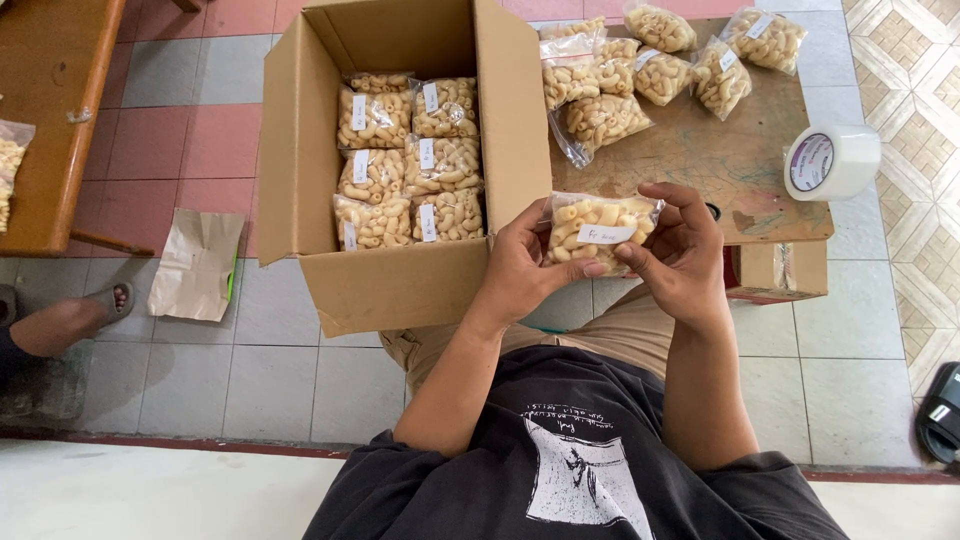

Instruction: Packing and inspecting small plastic bags of snacks into a cardboard box

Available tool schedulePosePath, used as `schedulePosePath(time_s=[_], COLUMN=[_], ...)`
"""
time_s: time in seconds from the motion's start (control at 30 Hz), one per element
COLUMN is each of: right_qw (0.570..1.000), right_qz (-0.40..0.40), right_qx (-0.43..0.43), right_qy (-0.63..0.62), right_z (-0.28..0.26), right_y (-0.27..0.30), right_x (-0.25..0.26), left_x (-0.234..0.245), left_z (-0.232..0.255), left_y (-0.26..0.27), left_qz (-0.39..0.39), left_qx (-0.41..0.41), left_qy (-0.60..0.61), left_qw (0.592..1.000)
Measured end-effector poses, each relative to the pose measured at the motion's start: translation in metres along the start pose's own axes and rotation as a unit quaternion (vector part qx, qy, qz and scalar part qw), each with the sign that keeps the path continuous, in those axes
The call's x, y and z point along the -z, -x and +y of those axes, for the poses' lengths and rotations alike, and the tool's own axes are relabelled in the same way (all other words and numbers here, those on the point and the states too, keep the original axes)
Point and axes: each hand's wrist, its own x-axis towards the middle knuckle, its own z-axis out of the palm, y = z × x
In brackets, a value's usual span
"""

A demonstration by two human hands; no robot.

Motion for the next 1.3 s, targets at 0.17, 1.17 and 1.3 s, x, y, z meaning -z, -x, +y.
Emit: schedulePosePath(time_s=[0.17, 1.17, 1.3], right_qw=[1.0, 0.876, 0.828], right_qz=[-0.012, -0.311, -0.341], right_qx=[-0.018, 0.105, 0.11], right_qy=[0.013, 0.354, 0.431], right_z=[-0.017, -0.105, -0.094], right_y=[-0.005, -0.154, -0.187], right_x=[-0.012, -0.088, -0.117], left_x=[0.002, 0.049, 0.071], left_z=[0.006, 0.122, 0.14], left_y=[0.001, -0.029, -0.032], left_qz=[0.004, 0.043, 0.09], left_qx=[-0.009, -0.072, -0.113], left_qy=[-0.023, -0.362, -0.446], left_qw=[1.0, 0.929, 0.883])
